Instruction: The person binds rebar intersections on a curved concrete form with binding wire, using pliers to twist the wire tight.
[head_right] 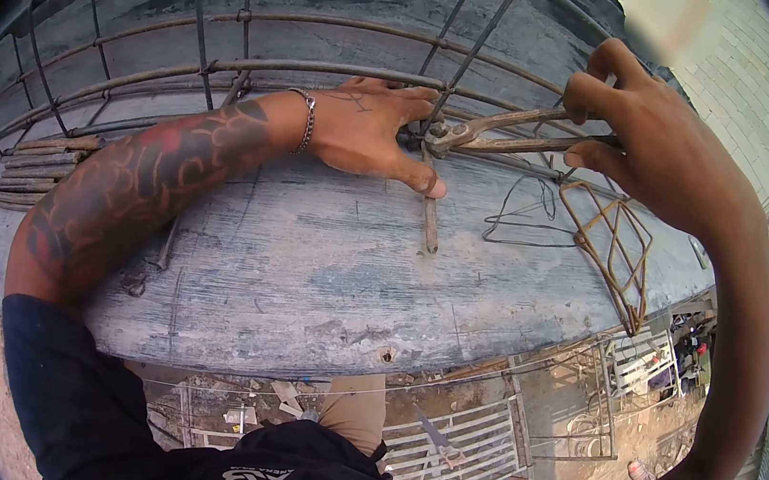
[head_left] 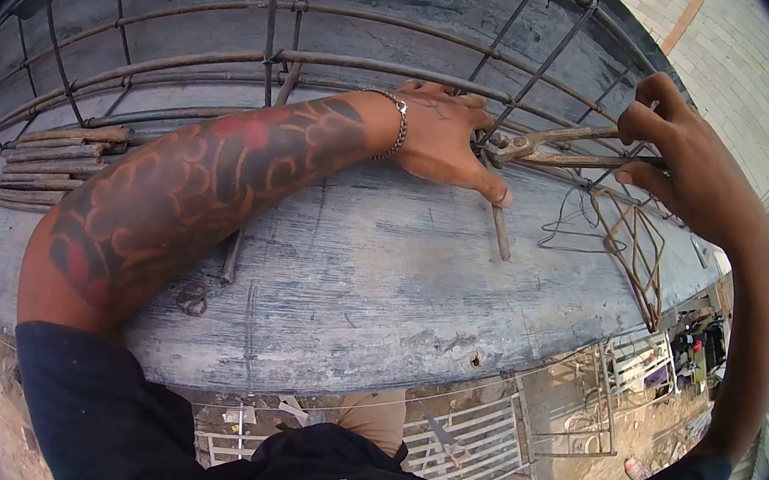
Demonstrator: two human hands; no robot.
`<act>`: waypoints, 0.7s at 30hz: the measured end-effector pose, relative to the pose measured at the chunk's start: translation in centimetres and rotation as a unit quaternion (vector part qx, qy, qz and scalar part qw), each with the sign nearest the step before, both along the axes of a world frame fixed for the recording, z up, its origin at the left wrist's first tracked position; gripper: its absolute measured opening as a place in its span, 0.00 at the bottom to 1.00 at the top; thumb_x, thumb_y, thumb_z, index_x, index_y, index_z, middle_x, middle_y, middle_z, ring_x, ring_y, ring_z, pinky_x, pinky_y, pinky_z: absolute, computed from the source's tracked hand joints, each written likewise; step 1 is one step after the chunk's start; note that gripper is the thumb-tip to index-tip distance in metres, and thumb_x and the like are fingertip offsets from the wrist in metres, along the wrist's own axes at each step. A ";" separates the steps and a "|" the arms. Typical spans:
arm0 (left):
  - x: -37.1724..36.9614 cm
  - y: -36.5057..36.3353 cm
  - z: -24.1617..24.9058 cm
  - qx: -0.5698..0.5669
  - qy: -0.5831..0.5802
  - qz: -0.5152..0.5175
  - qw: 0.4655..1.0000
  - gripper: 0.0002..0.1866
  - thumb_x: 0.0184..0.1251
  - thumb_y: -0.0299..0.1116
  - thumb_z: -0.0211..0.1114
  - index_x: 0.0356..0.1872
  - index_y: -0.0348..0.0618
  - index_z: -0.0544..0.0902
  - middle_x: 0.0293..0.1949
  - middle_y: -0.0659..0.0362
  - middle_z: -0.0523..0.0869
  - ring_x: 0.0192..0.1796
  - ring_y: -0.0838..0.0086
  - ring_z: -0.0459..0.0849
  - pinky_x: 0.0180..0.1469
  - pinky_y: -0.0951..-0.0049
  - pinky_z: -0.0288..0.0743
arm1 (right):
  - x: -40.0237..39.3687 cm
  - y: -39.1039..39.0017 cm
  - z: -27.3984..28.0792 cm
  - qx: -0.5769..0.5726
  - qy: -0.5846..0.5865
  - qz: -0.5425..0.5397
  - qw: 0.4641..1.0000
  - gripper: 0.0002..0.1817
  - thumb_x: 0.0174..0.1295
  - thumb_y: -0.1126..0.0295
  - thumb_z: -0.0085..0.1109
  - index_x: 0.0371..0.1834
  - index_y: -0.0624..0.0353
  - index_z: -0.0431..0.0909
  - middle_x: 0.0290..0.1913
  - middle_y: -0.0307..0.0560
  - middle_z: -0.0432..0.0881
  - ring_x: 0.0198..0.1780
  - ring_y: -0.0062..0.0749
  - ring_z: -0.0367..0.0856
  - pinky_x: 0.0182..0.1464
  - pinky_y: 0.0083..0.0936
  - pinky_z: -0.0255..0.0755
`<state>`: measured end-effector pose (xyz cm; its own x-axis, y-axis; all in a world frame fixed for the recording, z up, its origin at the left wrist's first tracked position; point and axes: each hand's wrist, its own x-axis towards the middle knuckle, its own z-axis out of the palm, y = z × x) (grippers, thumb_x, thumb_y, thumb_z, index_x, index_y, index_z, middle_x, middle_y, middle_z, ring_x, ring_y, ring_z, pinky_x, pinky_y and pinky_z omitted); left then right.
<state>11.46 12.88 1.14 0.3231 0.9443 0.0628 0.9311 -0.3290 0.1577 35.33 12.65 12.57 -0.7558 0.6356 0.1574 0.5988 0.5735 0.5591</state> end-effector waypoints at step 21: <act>0.1 0.3 -0.3 0.029 0.010 -0.007 1.000 0.63 0.45 0.81 0.49 0.69 0.29 0.60 0.73 0.41 0.53 0.75 0.45 0.49 0.73 0.47 0.51 | 2.3 1.7 -3.6 0.269 -0.131 0.042 0.953 0.08 0.58 0.66 0.60 0.32 0.52 0.70 0.24 0.40 0.79 0.32 0.30 0.83 0.33 0.25 0.74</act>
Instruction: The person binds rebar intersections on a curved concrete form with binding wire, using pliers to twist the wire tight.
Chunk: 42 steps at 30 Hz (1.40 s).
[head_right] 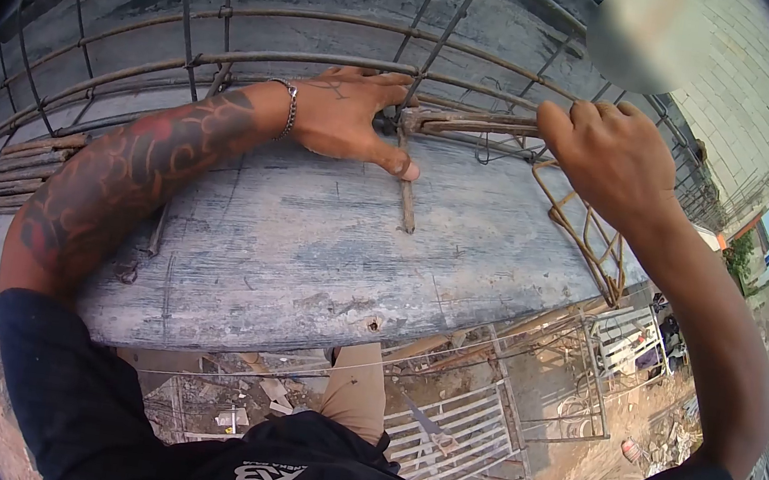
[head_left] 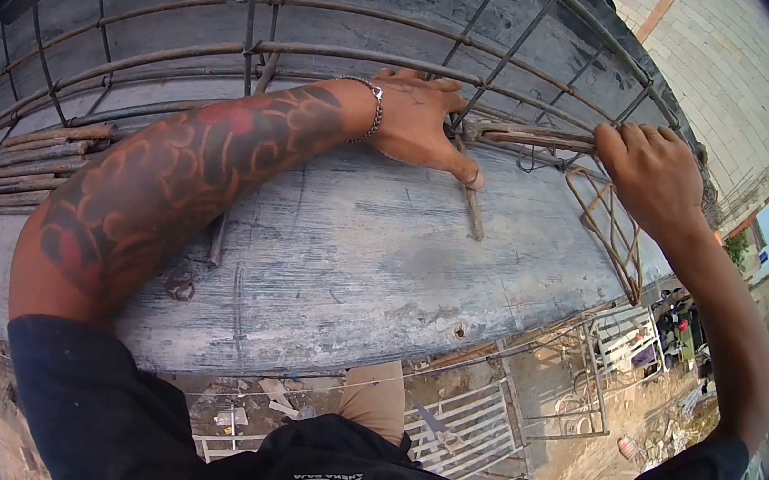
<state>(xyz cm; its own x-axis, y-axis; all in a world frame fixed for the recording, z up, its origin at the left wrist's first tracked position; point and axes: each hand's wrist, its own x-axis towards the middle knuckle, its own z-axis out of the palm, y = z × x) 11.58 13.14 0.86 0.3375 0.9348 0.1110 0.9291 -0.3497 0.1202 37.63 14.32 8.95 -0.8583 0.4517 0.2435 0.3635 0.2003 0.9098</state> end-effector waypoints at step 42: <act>10.7 -0.6 4.3 0.138 -0.111 -0.058 0.983 0.44 0.73 0.65 0.29 0.42 0.31 0.82 0.39 0.42 0.83 0.45 0.59 0.80 0.55 0.57 0.71 | 0.2 -3.6 -4.0 -0.141 0.211 -0.053 0.966 0.09 0.59 0.73 0.50 0.32 0.63 0.81 0.29 0.53 0.85 0.33 0.39 0.87 0.35 0.31 0.80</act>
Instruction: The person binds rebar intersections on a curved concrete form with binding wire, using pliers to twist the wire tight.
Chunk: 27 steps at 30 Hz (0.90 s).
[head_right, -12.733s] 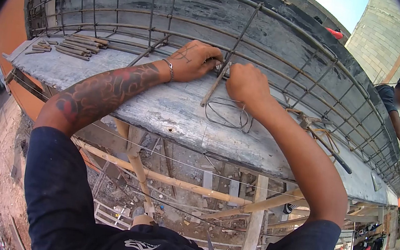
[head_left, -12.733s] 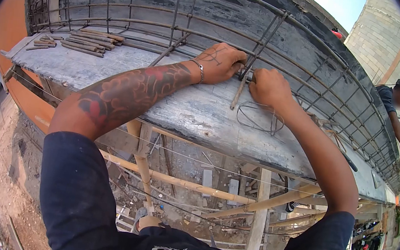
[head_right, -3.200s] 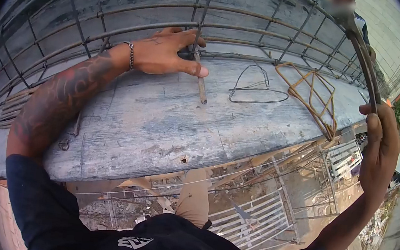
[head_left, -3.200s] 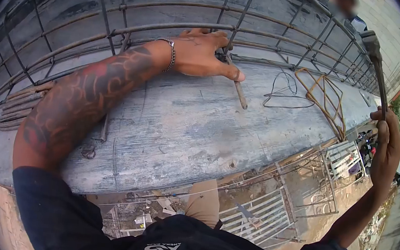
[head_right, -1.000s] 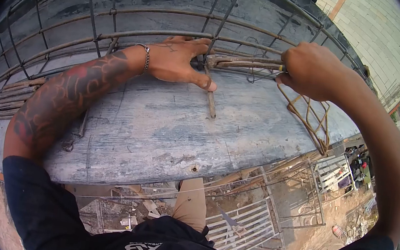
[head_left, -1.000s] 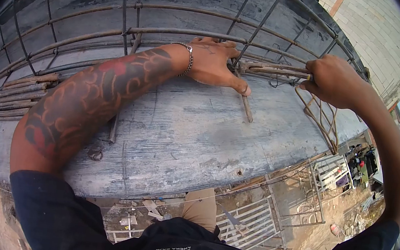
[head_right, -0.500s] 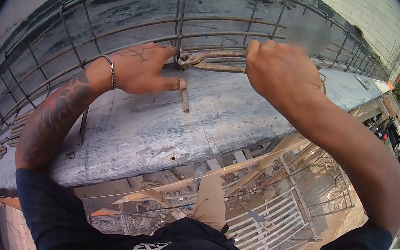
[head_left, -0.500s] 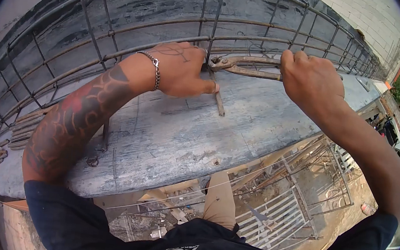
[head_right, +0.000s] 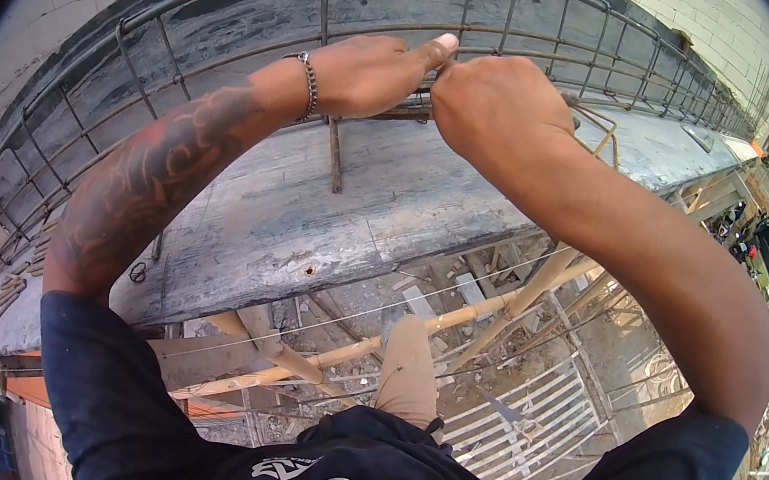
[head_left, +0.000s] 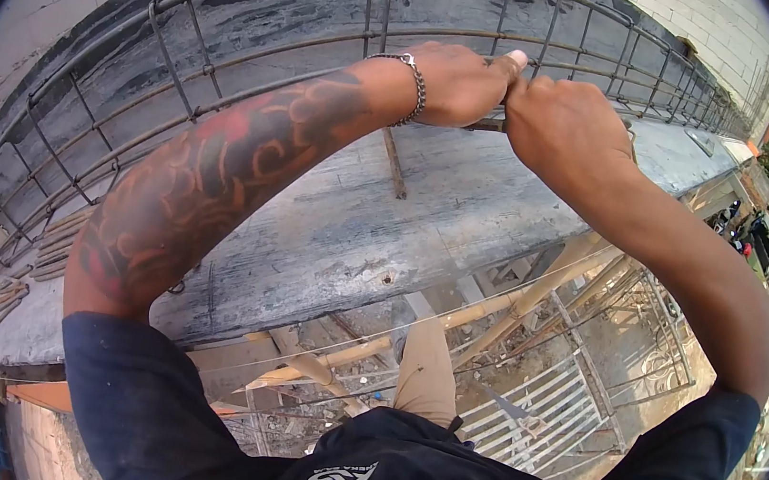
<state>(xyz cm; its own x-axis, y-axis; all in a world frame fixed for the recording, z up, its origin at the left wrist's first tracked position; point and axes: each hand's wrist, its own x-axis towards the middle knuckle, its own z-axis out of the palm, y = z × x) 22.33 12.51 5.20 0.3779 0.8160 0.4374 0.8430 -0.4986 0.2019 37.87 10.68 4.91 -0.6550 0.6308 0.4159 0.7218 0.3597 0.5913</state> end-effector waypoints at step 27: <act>-4.8 1.3 1.0 -0.145 -0.087 -0.135 0.976 0.21 0.65 0.47 0.64 0.41 0.36 0.84 0.30 0.56 0.88 0.35 0.71 0.87 0.43 0.75 0.79 | 0.1 4.8 2.6 0.334 -0.165 0.177 0.911 0.04 0.56 0.71 0.55 0.33 0.55 0.72 0.26 0.38 0.75 0.29 0.26 0.80 0.33 0.22 0.72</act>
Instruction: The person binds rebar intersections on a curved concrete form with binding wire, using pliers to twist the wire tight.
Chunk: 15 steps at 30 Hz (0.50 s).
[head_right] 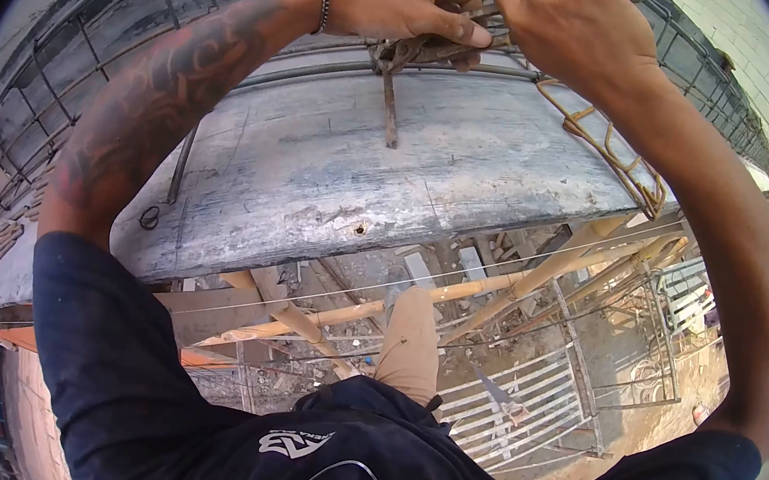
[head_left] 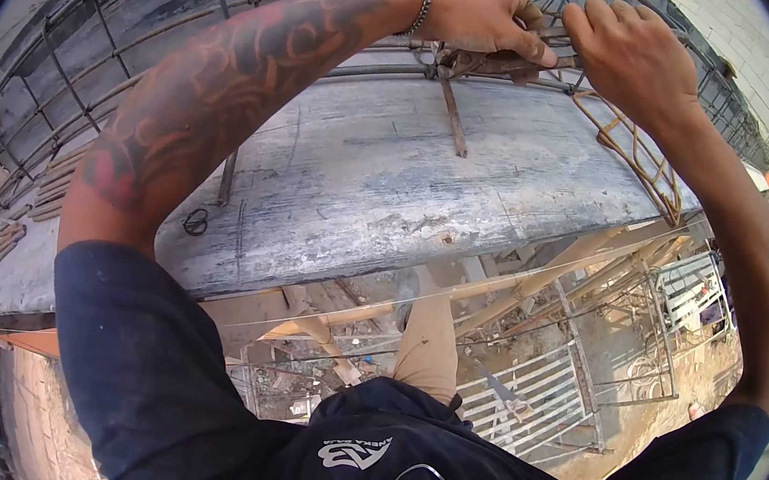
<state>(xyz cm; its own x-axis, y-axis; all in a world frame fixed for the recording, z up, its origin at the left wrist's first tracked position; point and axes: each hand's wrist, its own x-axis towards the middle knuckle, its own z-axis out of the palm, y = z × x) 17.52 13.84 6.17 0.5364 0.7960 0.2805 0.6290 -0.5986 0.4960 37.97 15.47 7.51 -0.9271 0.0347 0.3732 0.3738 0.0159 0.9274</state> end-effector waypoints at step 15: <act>0.2 0.6 -1.6 0.005 -0.049 -0.070 0.996 0.16 0.59 0.43 0.71 0.28 0.40 0.79 0.23 0.61 0.83 0.25 0.78 0.81 0.30 0.78 0.75 | -0.7 -4.3 4.8 -0.406 0.036 -0.104 0.907 0.16 0.52 0.68 0.67 0.40 0.60 0.74 0.34 0.51 0.79 0.42 0.44 0.80 0.47 0.36 0.72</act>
<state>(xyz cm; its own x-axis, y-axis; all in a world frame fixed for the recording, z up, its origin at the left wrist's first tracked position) 17.77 14.48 4.58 0.6111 0.7123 0.3453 0.4882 -0.6825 0.5439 37.29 11.14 12.29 -0.8428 0.4973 0.2057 0.5069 0.6053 0.6138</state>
